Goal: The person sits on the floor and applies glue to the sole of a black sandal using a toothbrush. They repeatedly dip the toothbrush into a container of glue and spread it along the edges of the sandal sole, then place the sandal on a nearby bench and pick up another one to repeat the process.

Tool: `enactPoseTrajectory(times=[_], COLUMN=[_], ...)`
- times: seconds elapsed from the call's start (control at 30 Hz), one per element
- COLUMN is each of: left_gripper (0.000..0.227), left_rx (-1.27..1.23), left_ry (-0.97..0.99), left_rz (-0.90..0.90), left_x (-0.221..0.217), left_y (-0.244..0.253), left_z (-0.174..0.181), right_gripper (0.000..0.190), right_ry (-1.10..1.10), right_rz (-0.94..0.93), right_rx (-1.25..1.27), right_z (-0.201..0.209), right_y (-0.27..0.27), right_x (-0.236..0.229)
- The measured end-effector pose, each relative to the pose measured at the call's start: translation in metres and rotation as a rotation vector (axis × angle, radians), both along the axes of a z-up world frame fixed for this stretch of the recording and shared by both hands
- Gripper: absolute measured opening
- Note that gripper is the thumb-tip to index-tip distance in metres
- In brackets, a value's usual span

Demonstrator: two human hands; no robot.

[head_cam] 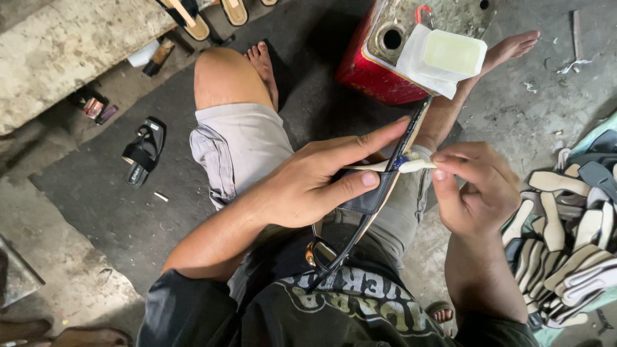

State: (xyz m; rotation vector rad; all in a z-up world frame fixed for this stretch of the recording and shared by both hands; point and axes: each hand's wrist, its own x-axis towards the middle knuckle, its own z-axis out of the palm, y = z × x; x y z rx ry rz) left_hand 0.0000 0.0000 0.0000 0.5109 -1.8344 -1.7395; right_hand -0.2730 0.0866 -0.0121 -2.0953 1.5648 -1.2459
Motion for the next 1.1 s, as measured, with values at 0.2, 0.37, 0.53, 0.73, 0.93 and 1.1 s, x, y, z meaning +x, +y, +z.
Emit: enactPoseTrajectory(times=[0.2,0.37,0.53,0.73,0.93,1.1], left_gripper=[0.051,0.061,0.058,0.060,0.055,0.055], left_rx=[0.011,0.201,0.097,0.226,0.288,0.289], left_ry=[0.176,0.090,0.076,0.054,0.191,0.224], left_rz=[0.022,-0.006,-0.024,0.016,0.080,0.094], left_x=[-0.005,-0.006,-0.006,-0.007,-0.011,-0.012], left_y=[0.003,0.002,0.004,0.007,0.010,0.011], left_z=[-0.005,-0.002,0.001,-0.002,-0.011,-0.015], right_gripper=[0.010,0.008,0.010,0.008,0.009,0.008], right_ry=[-0.001,-0.063,-0.010,-0.073,-0.126,-0.142], right_rz=[0.010,0.074,-0.107,0.018,0.053,0.083], right_rx=[-0.018,-0.012,-0.045,-0.019,0.023,0.040], right_z=[-0.004,-0.001,-0.001,-0.005,-0.010,-0.009], right_y=[0.000,-0.001,-0.003,-0.003,0.011,0.018], right_x=[-0.001,0.004,0.003,0.008,0.019,0.015])
